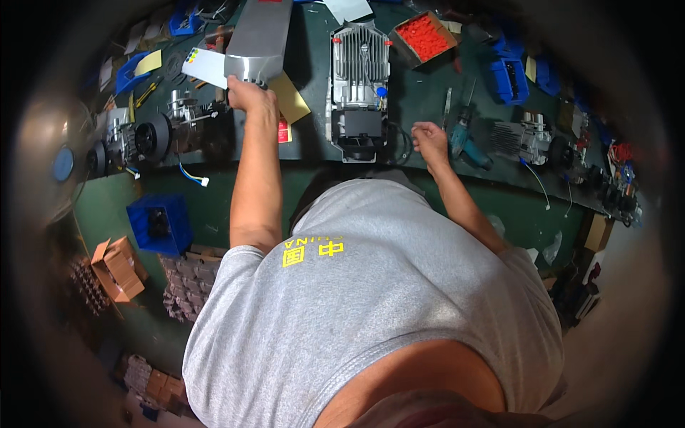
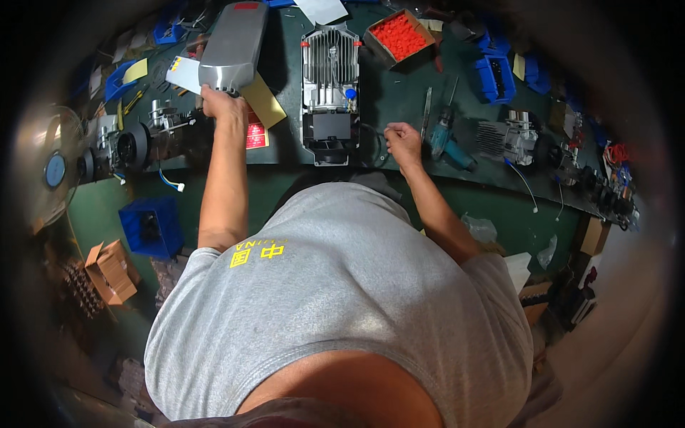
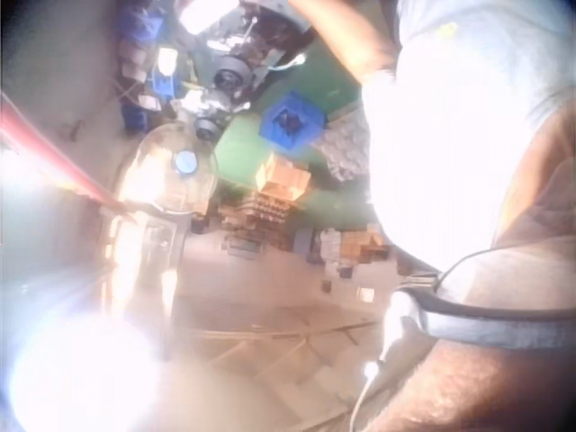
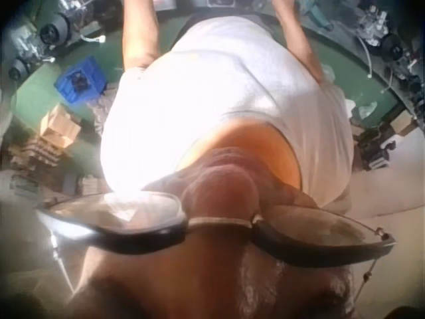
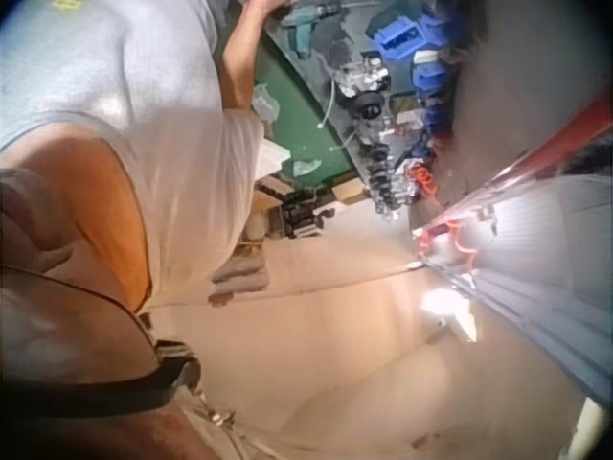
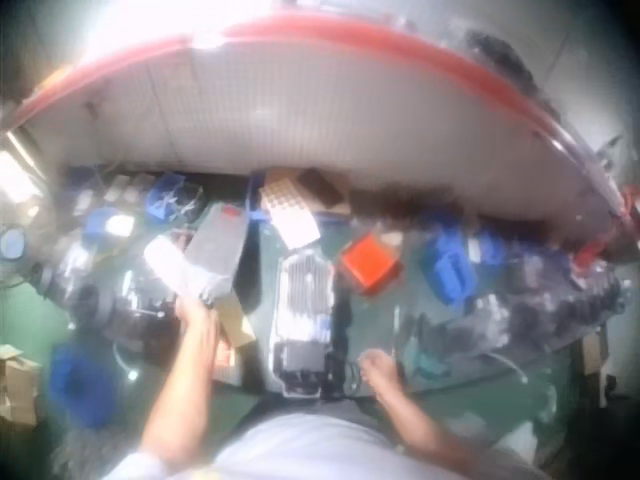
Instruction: The person assembles an electronic device on a workbench. They connect wires to a motor, attach a heatsink, and use a power drill to secure components. The person also handles a metal casing and various small parts.
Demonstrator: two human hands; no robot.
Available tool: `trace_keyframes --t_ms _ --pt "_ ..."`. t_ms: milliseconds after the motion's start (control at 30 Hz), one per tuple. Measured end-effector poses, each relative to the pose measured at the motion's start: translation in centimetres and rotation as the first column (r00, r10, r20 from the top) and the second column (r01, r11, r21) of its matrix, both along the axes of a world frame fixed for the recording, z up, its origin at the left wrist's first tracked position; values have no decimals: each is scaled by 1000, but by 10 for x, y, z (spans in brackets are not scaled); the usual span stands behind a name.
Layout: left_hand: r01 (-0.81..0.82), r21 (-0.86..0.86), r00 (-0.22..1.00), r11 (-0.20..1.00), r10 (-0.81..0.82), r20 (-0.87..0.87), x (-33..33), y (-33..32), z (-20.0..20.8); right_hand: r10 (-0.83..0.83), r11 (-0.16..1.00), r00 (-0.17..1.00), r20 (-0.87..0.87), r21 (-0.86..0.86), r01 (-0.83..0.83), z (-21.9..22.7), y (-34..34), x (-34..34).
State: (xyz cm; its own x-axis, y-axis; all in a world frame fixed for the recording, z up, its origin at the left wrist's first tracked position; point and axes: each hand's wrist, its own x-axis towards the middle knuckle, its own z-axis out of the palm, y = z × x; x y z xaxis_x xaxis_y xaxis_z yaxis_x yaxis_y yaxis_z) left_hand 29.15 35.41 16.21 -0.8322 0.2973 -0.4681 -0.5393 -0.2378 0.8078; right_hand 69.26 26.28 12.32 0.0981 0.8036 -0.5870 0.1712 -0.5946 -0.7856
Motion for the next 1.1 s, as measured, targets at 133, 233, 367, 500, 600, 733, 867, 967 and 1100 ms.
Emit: trace_keyframes --t_ms 133,233,367,500,600,733,867,967,1100 --pt "-46 -36 992 998 41 -120 21 -20 33 288 957 957 -9 -32 -288 -25 -8 19" --pt "-75 7 980 997 75 -184 33 -52 49 468 846 870 -155 -206 -491 -15 -4 19" --pt "-66 124 979 990 88 -185 43 -100 63 531 799 816 -227 -188 -572 -40 -9 23" --pt "25 246 995 969 -2 -95 59 -152 78 592 722 749 -298 -218 -657 -38 -7 19" --pt "89 263 995 961 -73 -71 71 -184 90 640 700 711 -291 -160 -696 -60 -9 16" --pt "134 296 990 946 -141 2 92 -220 103 691 715 722 -23 -127 -688 -72 -6 9" --pt "90 316 983 944 -135 123 116 -254 108 427 870 878 -216 -166 -464 -64 -28 -4" --pt "108 282 976 953 -156 153 129 -278 104 427 904 901 81 -41 -425 -60 -37 28" --pt "88 319 949 944 -177 262 131 -313 83 279 920 951 136 245 -305 -42 4 56"
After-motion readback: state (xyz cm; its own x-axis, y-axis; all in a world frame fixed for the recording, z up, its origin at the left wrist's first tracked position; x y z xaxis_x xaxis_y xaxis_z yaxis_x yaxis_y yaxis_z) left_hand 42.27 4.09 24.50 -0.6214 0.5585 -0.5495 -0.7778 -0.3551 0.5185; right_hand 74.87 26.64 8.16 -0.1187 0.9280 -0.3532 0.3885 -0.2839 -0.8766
